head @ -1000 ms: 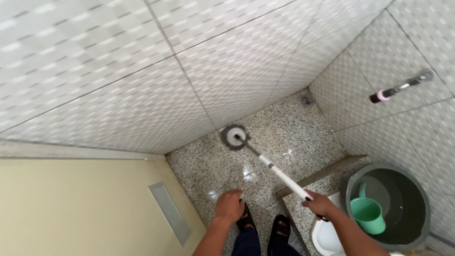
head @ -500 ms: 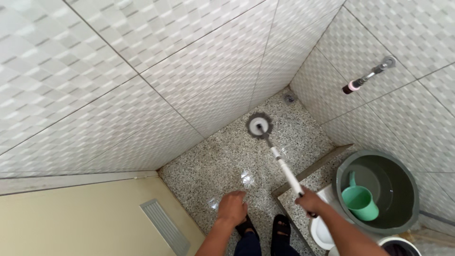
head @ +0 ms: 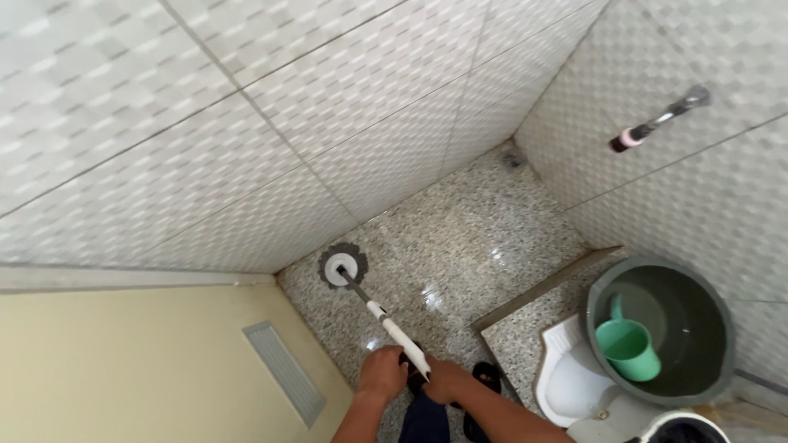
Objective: The person cleans the bathroom floor by using a mop to scrub the tiles, pouring water from a ladle to rinse the surface, and using a squeegee to push water toward the drain.
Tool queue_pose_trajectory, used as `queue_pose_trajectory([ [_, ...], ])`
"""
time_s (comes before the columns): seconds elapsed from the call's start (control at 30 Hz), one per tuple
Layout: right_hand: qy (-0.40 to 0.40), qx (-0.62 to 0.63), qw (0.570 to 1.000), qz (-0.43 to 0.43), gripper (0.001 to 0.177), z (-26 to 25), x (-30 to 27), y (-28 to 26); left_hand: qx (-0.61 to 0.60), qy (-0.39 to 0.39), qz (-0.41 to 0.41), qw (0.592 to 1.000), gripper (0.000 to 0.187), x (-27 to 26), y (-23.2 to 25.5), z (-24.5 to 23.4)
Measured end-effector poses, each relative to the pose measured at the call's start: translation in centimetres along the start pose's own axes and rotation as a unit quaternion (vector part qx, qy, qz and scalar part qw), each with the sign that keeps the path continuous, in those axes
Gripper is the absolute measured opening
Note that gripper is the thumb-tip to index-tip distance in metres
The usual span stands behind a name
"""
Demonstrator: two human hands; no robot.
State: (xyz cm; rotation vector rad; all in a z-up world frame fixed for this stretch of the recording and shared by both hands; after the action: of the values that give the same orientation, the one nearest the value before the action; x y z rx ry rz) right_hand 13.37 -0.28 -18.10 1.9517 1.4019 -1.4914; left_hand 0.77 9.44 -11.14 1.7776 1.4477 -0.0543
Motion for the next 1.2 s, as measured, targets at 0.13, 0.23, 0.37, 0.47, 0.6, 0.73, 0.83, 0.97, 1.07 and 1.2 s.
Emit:
queue_pose_trajectory([
  [0.13,0.0,-0.001,1.0,-0.01,0.082,-0.8,-0.1,-4.2,0.015,-0.009,-0.027,0.999,0.035,-1.2,-1.9,0.8],
  [0.23,0.04,0.035,0.998,0.029,0.071,-3.2,0.1,-2.1,0.005,-0.018,-0.064,0.998,0.034,-1.9,-1.6,1.2],
  [0.37,0.104,-0.003,0.995,0.01,0.071,-7.5,2.1,5.7,-0.074,0.007,-0.071,0.995,0.043,-1.1,1.7,3.2],
  [0.47,0.114,0.057,0.991,0.051,0.058,-9.2,1.7,10.8,-0.201,-0.044,-0.064,0.977,0.06,1.2,6.3,9.3],
  [0.6,0.129,0.132,0.978,0.102,0.044,-11.8,-0.6,15.5,-0.29,-0.11,-0.153,0.938,0.067,4.6,12.9,20.3],
  [0.73,0.193,0.27,0.927,0.176,0.049,-14.3,-1.7,22.4,-0.273,-0.107,-0.086,0.952,0.071,8.1,18.8,24.8],
  [0.83,0.23,0.254,0.933,0.107,0.04,-17.3,-0.6,24.8,-0.287,-0.114,-0.063,0.949,0.07,9.6,22.7,25.0],
  [0.97,0.261,0.327,0.901,0.117,0.042,-19.5,-1.8,25.9,-0.304,-0.145,-0.046,0.94,0.064,10.0,25.6,23.8],
  [1.07,0.221,0.335,0.901,0.163,0.051,-19.9,-3.0,24.1,-0.322,-0.162,-0.037,0.932,0.06,10.1,25.1,23.3],
  [1.2,0.164,0.305,0.927,0.144,0.06,-17.5,-2.9,21.4,-0.462,-0.183,-0.105,0.862,0.049,9.7,21.4,26.4],
])
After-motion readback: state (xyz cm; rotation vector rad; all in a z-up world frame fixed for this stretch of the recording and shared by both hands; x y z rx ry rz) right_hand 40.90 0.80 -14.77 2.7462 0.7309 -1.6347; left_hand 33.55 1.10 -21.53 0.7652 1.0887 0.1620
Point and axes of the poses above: each hand's wrist, its own x-axis towards the middle knuckle, its own z-axis out of the palm, y = z × x, the point moved 10 cm from there along x, towards the middle knuckle, and after that the axes turned 9 degrees about y, right-handed, at the moved point
